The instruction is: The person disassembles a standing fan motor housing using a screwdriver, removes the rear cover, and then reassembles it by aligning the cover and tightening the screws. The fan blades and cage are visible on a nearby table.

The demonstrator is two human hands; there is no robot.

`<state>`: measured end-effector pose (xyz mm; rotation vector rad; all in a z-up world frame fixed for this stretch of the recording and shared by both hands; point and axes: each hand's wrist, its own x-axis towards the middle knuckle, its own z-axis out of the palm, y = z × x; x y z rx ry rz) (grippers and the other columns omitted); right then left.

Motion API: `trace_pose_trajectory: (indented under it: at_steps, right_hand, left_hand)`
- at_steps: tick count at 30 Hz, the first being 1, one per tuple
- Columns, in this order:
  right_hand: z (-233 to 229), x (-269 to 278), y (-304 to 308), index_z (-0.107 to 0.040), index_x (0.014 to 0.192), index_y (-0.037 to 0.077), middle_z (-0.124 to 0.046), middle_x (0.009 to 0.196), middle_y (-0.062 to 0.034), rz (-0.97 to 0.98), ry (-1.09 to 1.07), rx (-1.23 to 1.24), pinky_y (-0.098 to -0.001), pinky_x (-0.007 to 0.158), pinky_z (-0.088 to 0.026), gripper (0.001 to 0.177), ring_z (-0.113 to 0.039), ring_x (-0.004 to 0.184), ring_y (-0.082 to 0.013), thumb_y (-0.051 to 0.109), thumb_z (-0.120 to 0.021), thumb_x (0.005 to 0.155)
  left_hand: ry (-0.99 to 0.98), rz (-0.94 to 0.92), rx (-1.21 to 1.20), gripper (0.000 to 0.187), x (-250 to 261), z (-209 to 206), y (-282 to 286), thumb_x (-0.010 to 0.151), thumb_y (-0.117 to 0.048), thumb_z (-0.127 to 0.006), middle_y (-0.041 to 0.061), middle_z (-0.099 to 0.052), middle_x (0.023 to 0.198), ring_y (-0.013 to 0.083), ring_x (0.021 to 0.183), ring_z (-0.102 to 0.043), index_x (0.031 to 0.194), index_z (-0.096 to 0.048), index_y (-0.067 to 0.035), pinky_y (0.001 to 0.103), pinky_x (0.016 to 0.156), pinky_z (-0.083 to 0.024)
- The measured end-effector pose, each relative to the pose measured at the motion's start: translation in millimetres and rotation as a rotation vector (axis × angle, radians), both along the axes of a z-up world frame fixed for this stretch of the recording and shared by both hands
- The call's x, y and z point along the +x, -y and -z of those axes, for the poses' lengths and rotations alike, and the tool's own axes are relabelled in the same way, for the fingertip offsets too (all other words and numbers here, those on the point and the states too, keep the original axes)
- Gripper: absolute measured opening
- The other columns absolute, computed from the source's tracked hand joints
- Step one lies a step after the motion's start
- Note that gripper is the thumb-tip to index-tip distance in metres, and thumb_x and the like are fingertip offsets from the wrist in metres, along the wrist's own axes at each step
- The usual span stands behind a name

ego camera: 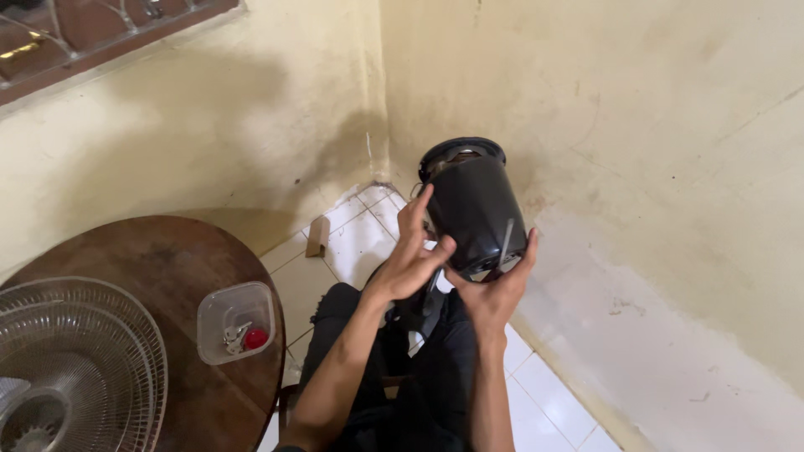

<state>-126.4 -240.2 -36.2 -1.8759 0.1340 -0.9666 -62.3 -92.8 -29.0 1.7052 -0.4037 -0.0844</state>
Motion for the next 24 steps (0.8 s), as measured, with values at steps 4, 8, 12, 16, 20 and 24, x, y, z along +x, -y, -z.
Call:
trace_pose_trajectory:
  at_steps: [4,8,12,16,20,24]
  right_hand:
    - [-19,4,13,-0.021,0.156,0.000,-0.048,0.148,-0.0220,-0.151,-0.110,0.230,-0.0402,0.096,-0.061,0.133,-0.062,0.124,-0.0309,0.020,-0.099,0.051]
    - [-35,2,18,-0.025,0.156,0.000,-0.055,0.141,-0.0228,-0.136,-0.103,0.059,-0.0407,0.095,-0.060,0.131,-0.066,0.118,-0.0309,0.020,-0.101,0.051]
    - [-42,-1,11,-0.029,0.156,0.000,-0.061,0.136,-0.0238,-0.096,-0.028,-0.120,-0.0413,0.103,-0.056,0.129,-0.065,0.123,-0.0327,0.022,-0.105,0.053]
    - [-41,-10,9,-0.033,0.153,0.001,-0.060,0.138,-0.0222,-0.089,-0.090,0.009,-0.0371,0.099,-0.060,0.125,-0.065,0.123,-0.0317,0.026,-0.102,0.051]
    - [-31,-28,12,-0.032,0.152,0.002,-0.059,0.138,-0.0223,0.005,-0.084,-0.102,-0.0423,0.102,-0.056,0.127,-0.063,0.123,-0.0318,0.021,-0.103,0.049]
    - [-19,-44,20,-0.025,0.155,0.004,-0.052,0.144,-0.0164,-0.191,-0.022,0.200,-0.0412,0.105,-0.059,0.128,-0.061,0.127,-0.0269,0.019,-0.101,0.053]
  left_hand:
    - [-0.121,-0.124,-0.363,0.066,39,42,-23,0.099,-0.028,-0.059,0.025,-0.056,0.137,0.0302,0.106,-0.069,0.156,-0.033,-0.007,0.038,0.077,-0.063]
    - [0.185,-0.152,-0.100,0.054,74,95,-23,0.095,-0.006,-0.065,0.018,-0.054,0.135,0.0272,0.120,-0.062,0.146,-0.047,-0.002,0.039,0.094,-0.058]
    - [0.154,-0.038,-0.181,0.035,83,130,-10,0.104,-0.011,-0.059,0.013,-0.065,0.130,0.0226,0.123,-0.064,0.137,-0.052,0.001,0.039,0.097,-0.058]
    - [0.100,-0.030,-0.150,0.035,83,141,-12,0.103,-0.014,-0.063,0.011,-0.069,0.120,0.0215,0.118,-0.066,0.133,-0.052,0.000,0.038,0.098,-0.056]
    - [0.084,0.042,-0.064,0.030,82,149,-24,0.103,-0.017,-0.065,0.013,-0.073,0.116,0.0227,0.109,-0.070,0.126,-0.060,0.000,0.036,0.095,-0.056]
    - [0.184,-0.026,0.026,0.031,76,152,-41,0.099,-0.020,-0.067,0.013,-0.074,0.109,0.0230,0.102,-0.071,0.122,-0.061,-0.001,0.035,0.089,-0.054]
